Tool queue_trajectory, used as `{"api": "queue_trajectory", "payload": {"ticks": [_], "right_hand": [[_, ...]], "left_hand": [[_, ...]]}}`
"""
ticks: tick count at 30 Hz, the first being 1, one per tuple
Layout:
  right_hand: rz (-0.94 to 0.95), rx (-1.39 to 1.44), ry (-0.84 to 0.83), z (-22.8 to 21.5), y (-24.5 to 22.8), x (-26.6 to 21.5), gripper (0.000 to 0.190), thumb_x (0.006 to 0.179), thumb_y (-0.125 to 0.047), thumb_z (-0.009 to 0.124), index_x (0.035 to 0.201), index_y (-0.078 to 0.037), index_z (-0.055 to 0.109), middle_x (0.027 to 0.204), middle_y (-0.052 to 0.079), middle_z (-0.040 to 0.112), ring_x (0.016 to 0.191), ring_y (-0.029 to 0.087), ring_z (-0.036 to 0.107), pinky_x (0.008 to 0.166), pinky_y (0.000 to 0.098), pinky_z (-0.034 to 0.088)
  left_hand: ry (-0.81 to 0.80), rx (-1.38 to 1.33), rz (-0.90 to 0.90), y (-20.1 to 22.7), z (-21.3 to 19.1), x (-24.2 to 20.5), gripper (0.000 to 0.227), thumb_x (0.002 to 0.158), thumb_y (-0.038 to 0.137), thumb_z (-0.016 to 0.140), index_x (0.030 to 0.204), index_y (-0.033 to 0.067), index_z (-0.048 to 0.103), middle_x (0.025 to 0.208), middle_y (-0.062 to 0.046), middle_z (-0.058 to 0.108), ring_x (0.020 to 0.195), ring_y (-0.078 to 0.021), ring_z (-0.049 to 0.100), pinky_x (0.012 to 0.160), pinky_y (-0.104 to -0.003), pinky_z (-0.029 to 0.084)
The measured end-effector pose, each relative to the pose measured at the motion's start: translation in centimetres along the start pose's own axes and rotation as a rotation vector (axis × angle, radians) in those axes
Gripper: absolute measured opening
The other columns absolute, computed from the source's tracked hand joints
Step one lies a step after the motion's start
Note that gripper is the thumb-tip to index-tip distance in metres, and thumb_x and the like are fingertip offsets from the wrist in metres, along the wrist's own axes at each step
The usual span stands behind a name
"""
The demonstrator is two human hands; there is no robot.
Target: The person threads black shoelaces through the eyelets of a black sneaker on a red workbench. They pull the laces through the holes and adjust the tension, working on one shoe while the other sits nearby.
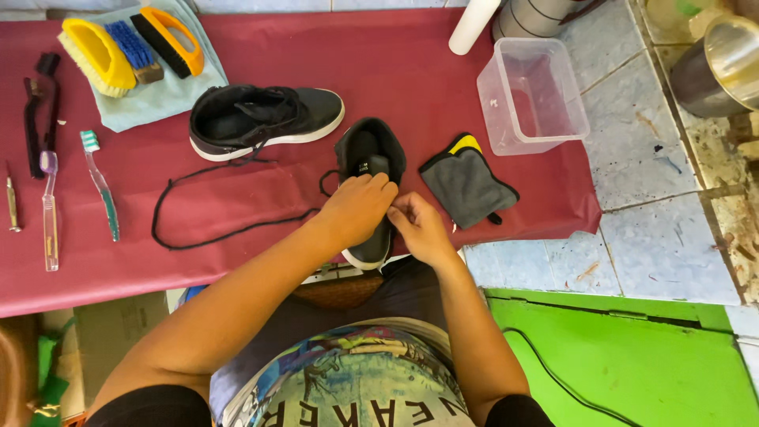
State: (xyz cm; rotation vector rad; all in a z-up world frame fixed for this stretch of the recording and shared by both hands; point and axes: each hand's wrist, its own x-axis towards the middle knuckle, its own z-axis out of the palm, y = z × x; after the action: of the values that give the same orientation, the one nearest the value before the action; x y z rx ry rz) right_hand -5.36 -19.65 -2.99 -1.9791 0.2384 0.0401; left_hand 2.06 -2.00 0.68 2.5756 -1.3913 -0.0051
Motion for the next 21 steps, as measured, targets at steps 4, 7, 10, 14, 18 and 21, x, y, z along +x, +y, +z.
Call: {"api": "queue_trajectory", "payload": {"ticks": [4,7,10,14,18,21], "right_hand": [[-0.062,-0.197,-0.020,-0.6,-3.0,-0.7,0.014,0.099,-0.023,0.067,0.101,-0.010,0.070,0.083,0.013,0.073,0.083,0.030,0.072,0.072,0.0426,0.056],[-0.101,-0.316,-0.088,-0.9,-3.3,-0.3,0.011,0.101,-0.019,0.062,0.101,-0.010,0.067,0.083,0.013,0.074,0.085,0.034,0.074,0.075,0.0441,0.057],[-0.072,-0.327,-0.155,-1.9,-5.4,-1.2,0.009,0.098,-0.015,0.058,0.102,-0.009,0.064,0.082,0.010,0.075,0.082,0.026,0.076,0.076,0.0423,0.058],[-0.213,-0.543,-0.048,-2.3,-6.4,-2.4,0.014,0.097,-0.013,0.065,0.111,-0.008,0.066,0.097,0.017,0.070,0.096,0.038,0.072,0.082,0.0488,0.058],[-0.147,-0.232,0.027,-1.4,-3.4,-1.6,0.014,0.101,-0.015,0.061,0.109,-0.010,0.072,0.095,0.015,0.068,0.099,0.037,0.070,0.086,0.0475,0.055],[0.035,-0.166,0.032,-0.7,-2.3,-1.6,0.020,0.103,-0.031,0.057,0.103,-0.018,0.073,0.082,0.011,0.063,0.086,0.027,0.064,0.084,0.0454,0.051]], "left_hand": [[-0.041,0.007,0.039,-0.5,0.4,0.4,0.027,0.080,0.005,0.070,0.102,0.0100,0.055,0.099,-0.009,0.057,0.095,-0.0356,0.065,0.079,-0.044,0.052],[-0.046,-0.013,0.031,-0.6,0.0,0.5,0.021,0.083,0.003,0.064,0.102,0.0096,0.057,0.097,-0.010,0.059,0.091,-0.0356,0.066,0.076,-0.045,0.053],[-0.031,0.018,0.030,-0.4,-0.1,0.0,0.017,0.086,0.003,0.062,0.100,0.0111,0.057,0.094,-0.009,0.060,0.087,-0.0337,0.068,0.075,-0.044,0.053],[-0.046,-0.008,0.006,-0.1,-1.1,-0.2,0.014,0.091,0.004,0.056,0.102,0.0122,0.057,0.096,-0.009,0.064,0.089,-0.0337,0.070,0.077,-0.045,0.053],[-0.034,0.009,-0.015,0.1,-0.2,0.1,0.013,0.095,0.009,0.050,0.105,0.0144,0.056,0.098,-0.008,0.068,0.092,-0.0332,0.071,0.079,-0.045,0.051],[-0.026,0.004,-0.019,0.3,-0.2,-0.1,0.015,0.096,0.008,0.049,0.106,0.0143,0.057,0.099,-0.009,0.071,0.093,-0.0328,0.072,0.080,-0.045,0.051]]}}
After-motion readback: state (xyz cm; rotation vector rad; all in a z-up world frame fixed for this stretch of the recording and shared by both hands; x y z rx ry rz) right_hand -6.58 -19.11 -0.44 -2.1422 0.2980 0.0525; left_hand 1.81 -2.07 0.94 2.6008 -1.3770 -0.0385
